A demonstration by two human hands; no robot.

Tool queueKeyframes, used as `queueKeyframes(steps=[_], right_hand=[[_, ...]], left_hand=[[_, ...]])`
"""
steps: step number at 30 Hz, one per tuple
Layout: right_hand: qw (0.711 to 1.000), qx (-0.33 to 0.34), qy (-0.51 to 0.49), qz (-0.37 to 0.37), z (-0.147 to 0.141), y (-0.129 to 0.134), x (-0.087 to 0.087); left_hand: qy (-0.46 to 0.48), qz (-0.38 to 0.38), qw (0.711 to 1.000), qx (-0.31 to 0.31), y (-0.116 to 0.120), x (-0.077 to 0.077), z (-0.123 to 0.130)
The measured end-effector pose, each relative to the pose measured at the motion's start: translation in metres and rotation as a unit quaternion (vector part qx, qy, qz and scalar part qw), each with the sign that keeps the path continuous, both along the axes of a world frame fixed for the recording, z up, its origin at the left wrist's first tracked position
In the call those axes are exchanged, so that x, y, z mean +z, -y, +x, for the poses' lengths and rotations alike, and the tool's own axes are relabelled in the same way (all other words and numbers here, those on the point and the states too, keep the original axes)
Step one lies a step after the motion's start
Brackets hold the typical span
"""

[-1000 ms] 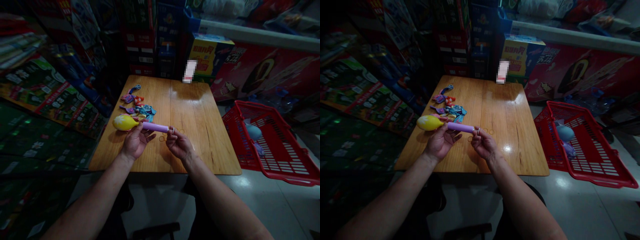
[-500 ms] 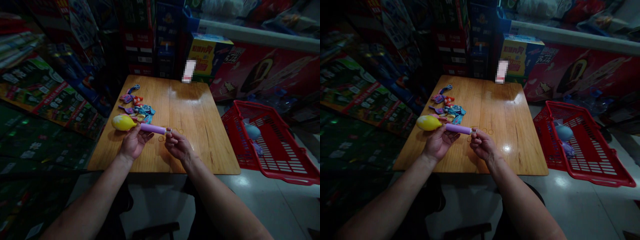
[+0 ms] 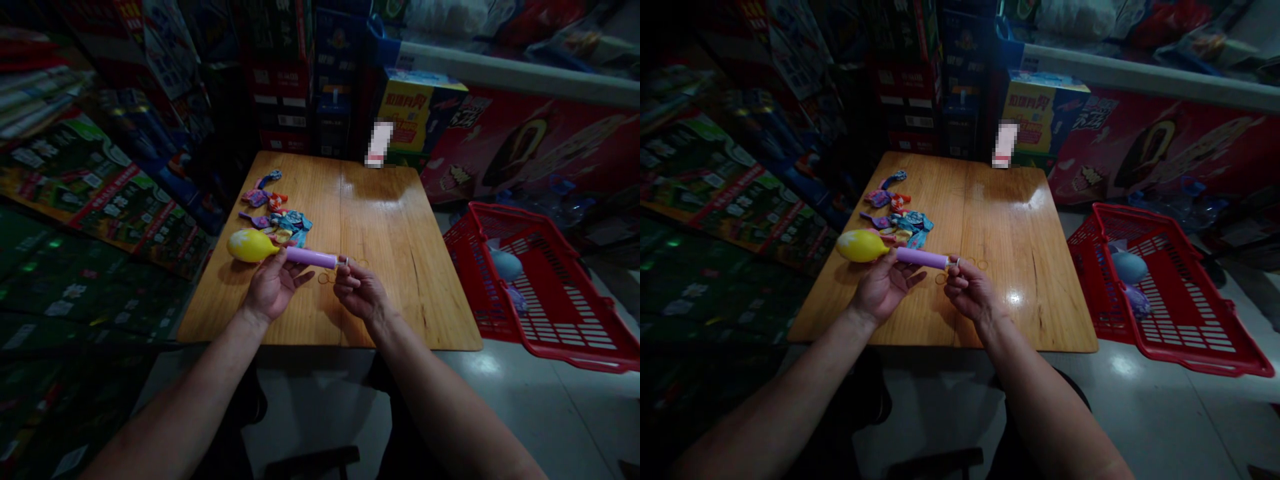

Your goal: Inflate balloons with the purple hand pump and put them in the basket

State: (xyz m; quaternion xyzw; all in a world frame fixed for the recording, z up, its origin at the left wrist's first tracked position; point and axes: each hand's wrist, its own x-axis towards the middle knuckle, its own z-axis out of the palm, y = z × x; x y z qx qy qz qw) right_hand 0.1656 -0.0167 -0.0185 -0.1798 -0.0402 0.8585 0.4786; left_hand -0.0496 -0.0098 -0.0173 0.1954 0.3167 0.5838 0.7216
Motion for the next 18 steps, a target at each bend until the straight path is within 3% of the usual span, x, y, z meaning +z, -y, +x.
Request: queueKeyframes(steps=[6, 9, 13, 18], right_hand=[[1.000, 0.008, 0.000, -0.014, -0.014, 0.001, -0.002], [1.000, 0.009, 0.003, -0.009, -0.006, -0.003, 0.006], [1.000, -0.027, 0.005, -0.001, 0.007, -0.008, 0.012], [1.000, 0.003, 0.009, -0.009, -0.007, -0.001, 0.002]], left_hand=[[0.007, -0.007, 1.000, 0.002, 0.001, -0.004, 0.005], [0.015, -0.016, 0.999, 0.030, -0.008, -0.003, -0.005], [0.005, 0.029, 0.997, 0.073, -0.014, 0.003, -0.017], [-0.010, 0.019, 1.000, 0.011, -0.003, 0.004, -0.005]])
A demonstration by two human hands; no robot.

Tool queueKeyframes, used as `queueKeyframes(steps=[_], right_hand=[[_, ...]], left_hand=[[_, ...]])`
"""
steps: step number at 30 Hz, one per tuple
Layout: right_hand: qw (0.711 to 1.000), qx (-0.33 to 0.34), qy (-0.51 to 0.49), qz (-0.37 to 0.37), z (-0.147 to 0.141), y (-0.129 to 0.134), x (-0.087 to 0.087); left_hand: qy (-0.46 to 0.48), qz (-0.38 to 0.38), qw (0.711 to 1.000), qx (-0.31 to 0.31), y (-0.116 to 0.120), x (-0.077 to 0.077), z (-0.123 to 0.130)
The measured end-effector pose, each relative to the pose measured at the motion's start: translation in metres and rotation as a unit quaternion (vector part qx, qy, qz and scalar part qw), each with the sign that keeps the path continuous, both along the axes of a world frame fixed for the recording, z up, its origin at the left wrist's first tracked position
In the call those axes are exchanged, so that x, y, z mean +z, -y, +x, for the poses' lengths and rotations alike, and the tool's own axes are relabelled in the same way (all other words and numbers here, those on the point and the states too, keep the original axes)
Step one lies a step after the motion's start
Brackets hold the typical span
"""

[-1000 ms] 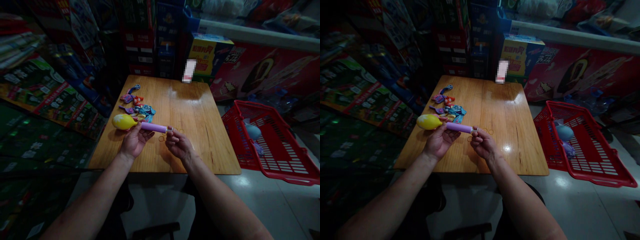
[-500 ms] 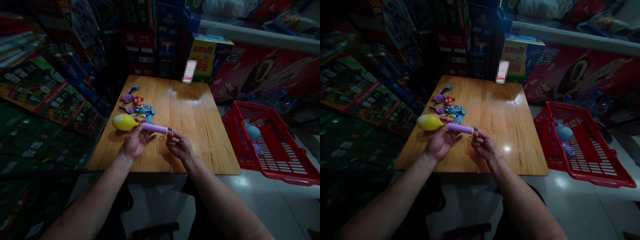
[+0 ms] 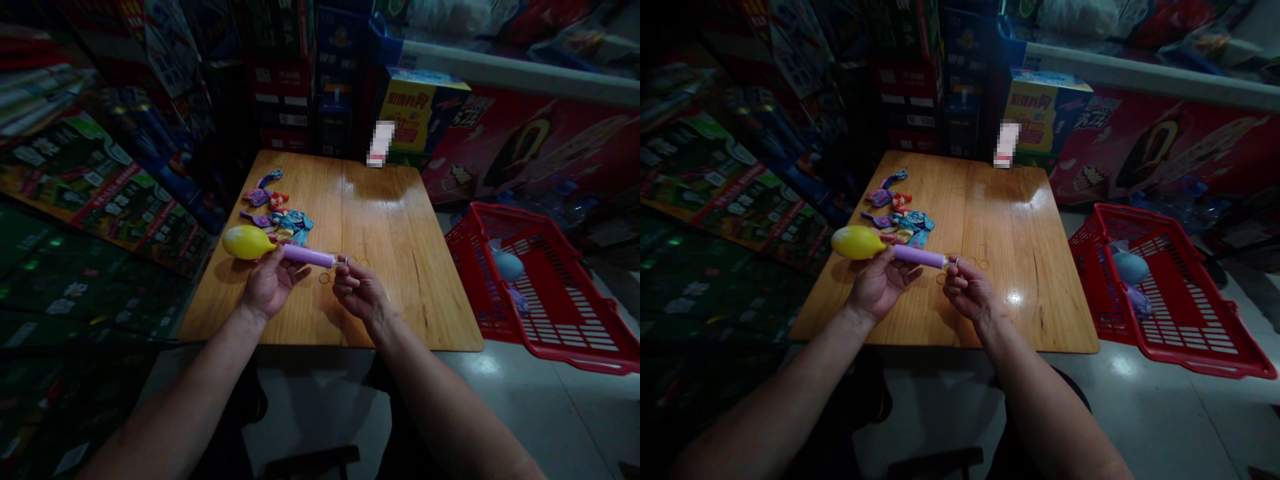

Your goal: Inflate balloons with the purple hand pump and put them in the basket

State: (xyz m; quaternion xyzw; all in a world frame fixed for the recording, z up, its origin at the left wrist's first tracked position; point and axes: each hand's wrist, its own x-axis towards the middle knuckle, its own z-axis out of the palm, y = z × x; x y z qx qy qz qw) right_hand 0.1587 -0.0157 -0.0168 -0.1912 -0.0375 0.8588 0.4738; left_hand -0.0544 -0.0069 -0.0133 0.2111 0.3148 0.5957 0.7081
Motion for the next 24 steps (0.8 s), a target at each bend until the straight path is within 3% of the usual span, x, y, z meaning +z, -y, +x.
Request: queueKeyframes(steps=[5, 11, 14, 19, 24], right_hand=[[0.999, -0.003, 0.008, -0.038, -0.010, 0.002, -0.001], [1.000, -0.015, 0.010, -0.014, 0.014, -0.005, 0.014], [1.000, -0.029, -0.001, 0.002, 0.018, -0.005, 0.013], [1.000, 0.005, 0.008, -0.030, -0.002, 0.001, 0.001], [0.999, -0.008, -0.011, -0.036, -0.007, 0.000, 0.001]], left_hand=[[0.013, -0.017, 1.000, 0.000, 0.003, -0.004, 0.009], [0.022, -0.009, 0.999, 0.038, -0.009, 0.000, -0.011], [0.012, 0.015, 0.997, 0.068, -0.009, 0.001, -0.014], [0.016, -0.012, 1.000, -0.018, 0.004, -0.002, 0.005], [0.025, -0.017, 1.000, 0.005, 0.001, -0.005, 0.012]])
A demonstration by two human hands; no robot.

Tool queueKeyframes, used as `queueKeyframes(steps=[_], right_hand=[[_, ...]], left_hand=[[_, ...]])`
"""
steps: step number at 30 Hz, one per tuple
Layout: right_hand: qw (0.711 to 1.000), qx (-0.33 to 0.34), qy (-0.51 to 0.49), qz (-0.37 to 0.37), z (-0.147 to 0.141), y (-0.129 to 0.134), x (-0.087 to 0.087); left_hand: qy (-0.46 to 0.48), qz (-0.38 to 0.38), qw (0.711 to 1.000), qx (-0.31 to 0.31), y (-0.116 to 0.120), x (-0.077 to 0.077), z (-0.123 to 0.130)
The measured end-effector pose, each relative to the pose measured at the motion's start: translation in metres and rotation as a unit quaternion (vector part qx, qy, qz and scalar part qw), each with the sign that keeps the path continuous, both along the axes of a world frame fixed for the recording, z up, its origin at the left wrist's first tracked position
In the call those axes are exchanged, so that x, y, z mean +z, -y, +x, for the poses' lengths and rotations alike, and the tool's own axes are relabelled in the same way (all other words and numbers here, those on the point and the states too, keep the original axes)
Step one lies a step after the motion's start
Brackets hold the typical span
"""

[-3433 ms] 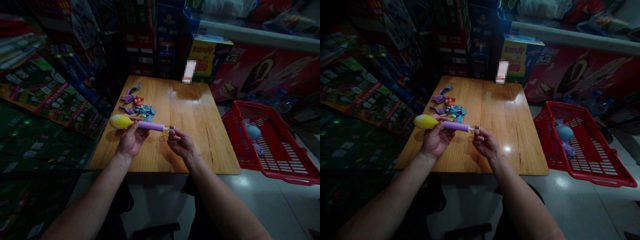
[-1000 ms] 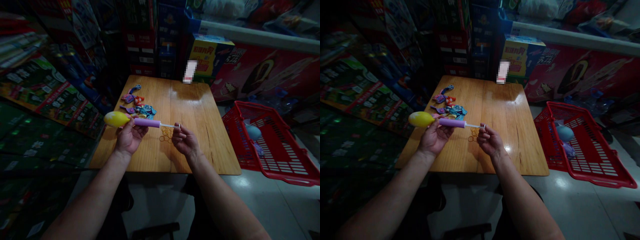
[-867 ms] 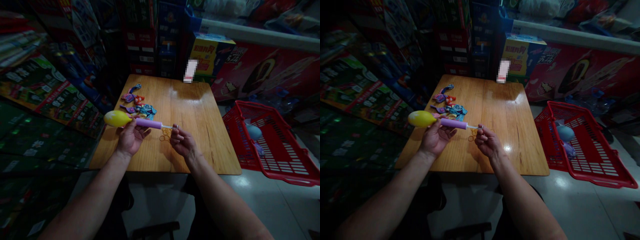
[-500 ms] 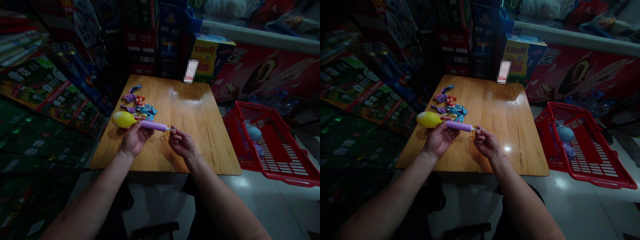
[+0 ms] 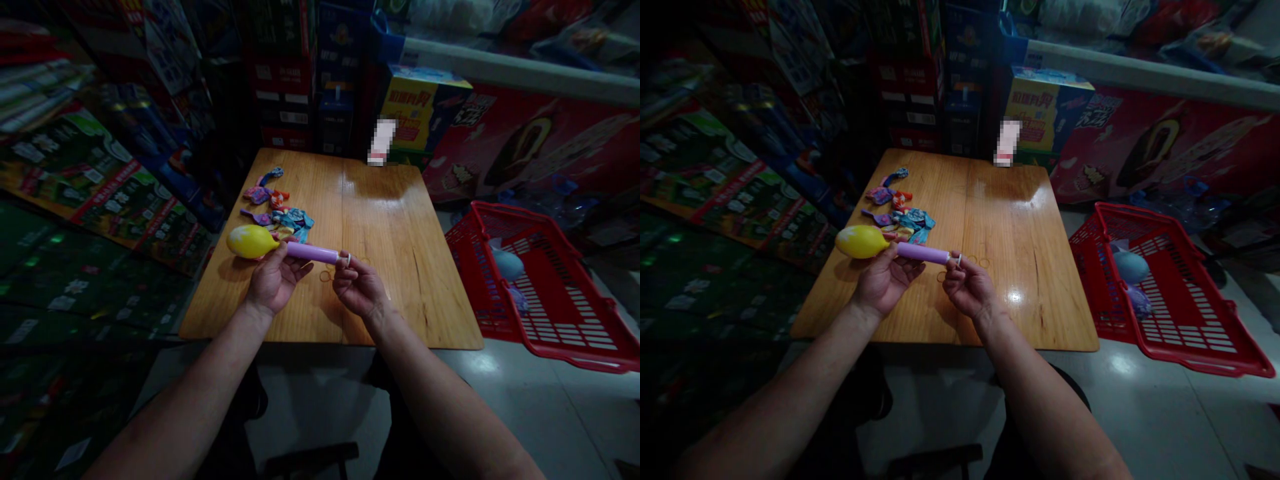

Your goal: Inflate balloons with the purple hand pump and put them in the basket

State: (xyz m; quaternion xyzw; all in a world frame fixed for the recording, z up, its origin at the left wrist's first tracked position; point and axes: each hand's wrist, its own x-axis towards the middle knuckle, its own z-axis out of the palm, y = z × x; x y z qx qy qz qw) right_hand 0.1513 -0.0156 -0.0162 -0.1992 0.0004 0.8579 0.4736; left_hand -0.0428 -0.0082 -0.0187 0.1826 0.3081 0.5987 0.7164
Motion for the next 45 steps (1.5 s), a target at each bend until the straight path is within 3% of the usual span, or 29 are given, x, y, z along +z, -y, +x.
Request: queueKeyframes(steps=[7, 12, 17, 24, 29, 32, 37, 42, 45], right_hand=[[0.999, -0.018, -0.005, 0.041, 0.028, -0.003, 0.012], [1.000, 0.005, 0.023, 0.015, 0.006, 0.004, -0.002], [1.000, 0.002, 0.004, 0.010, -0.002, 0.004, -0.001], [0.999, -0.023, 0.005, 0.024, 0.020, -0.004, 0.012], [1.000, 0.005, 0.000, 0.013, 0.004, 0.002, -0.003], [1.000, 0.009, -0.011, 0.018, -0.005, 0.005, -0.008], [1.000, -0.003, -0.022, 0.005, 0.003, 0.000, -0.002], [0.999, -0.034, -0.022, 0.022, 0.020, -0.007, 0.005], [0.999, -0.041, -0.013, 0.015, 0.013, -0.002, 0.003]], left_hand=[[-0.016, 0.030, 0.998, 0.044, -0.009, 0.011, -0.021], [-0.007, 0.006, 0.999, -0.033, 0.003, 0.008, -0.008], [0.012, -0.010, 1.000, -0.014, 0.003, -0.002, -0.004], [-0.024, 0.037, 0.998, 0.049, -0.009, 0.007, -0.025], [-0.025, 0.013, 1.000, -0.011, 0.002, 0.001, -0.008], [-0.013, -0.020, 1.000, 0.000, 0.004, -0.005, -0.001], [0.006, -0.027, 1.000, 0.003, -0.006, -0.006, -0.012], [-0.014, 0.016, 0.997, 0.073, -0.013, 0.002, -0.026], [-0.008, 0.004, 0.999, 0.034, -0.006, 0.000, -0.017]])
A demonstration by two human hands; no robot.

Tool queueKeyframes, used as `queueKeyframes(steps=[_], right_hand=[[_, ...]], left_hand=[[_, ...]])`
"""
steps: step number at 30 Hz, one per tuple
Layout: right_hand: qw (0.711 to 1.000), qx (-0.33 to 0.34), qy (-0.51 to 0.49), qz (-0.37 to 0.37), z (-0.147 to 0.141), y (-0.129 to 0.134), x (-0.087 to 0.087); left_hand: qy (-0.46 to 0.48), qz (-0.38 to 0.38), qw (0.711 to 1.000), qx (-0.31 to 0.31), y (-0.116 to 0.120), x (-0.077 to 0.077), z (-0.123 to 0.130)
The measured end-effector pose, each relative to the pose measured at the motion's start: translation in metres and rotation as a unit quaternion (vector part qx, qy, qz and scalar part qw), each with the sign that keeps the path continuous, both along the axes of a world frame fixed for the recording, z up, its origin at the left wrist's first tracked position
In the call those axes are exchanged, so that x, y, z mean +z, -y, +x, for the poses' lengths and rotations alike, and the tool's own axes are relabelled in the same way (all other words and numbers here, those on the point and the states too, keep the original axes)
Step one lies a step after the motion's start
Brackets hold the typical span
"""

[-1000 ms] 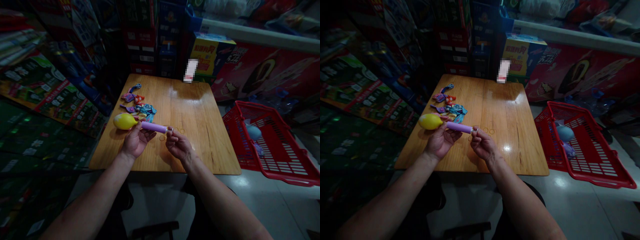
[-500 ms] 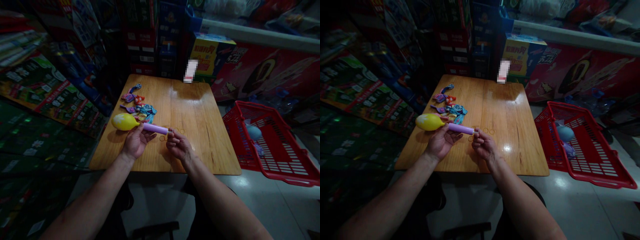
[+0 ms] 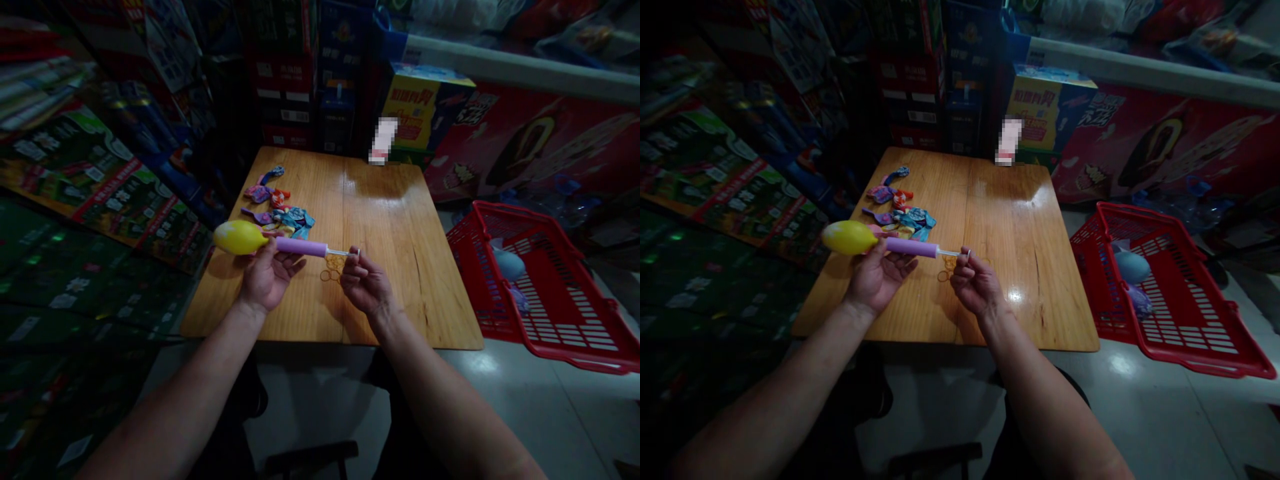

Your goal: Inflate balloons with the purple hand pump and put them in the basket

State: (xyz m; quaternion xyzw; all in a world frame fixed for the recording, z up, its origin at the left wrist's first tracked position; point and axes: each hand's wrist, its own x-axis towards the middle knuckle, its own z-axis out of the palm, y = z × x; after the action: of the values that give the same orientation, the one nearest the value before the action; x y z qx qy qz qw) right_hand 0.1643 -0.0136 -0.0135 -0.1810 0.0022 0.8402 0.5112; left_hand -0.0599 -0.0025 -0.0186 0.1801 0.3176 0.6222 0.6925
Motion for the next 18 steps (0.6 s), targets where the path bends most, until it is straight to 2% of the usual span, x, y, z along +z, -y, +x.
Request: queueKeyframes(steps=[2, 6, 10, 14, 16, 18], right_hand=[[1.000, 0.019, 0.016, -0.006, -0.009, 0.005, -0.003], [0.999, 0.045, 0.020, 0.000, -0.019, 0.008, -0.005], [0.999, 0.045, 0.027, -0.005, -0.007, 0.002, 0.002], [0.999, 0.020, 0.025, 0.027, 0.009, -0.001, 0.009], [0.999, 0.013, 0.024, 0.035, 0.009, 0.000, 0.007], [0.999, 0.030, 0.029, 0.032, 0.002, 0.003, 0.001]], left_hand=[[0.013, -0.017, 0.999, -0.034, 0.006, -0.004, 0.009], [0.023, -0.028, 0.999, -0.026, 0.010, -0.010, 0.017], [0.033, -0.039, 0.998, -0.035, 0.002, -0.007, 0.008], [0.009, 0.003, 1.000, 0.015, -0.004, 0.002, -0.006], [-0.004, 0.016, 0.999, 0.027, -0.003, 0.003, -0.007], [-0.006, 0.007, 1.000, 0.006, 0.001, 0.000, -0.003]])
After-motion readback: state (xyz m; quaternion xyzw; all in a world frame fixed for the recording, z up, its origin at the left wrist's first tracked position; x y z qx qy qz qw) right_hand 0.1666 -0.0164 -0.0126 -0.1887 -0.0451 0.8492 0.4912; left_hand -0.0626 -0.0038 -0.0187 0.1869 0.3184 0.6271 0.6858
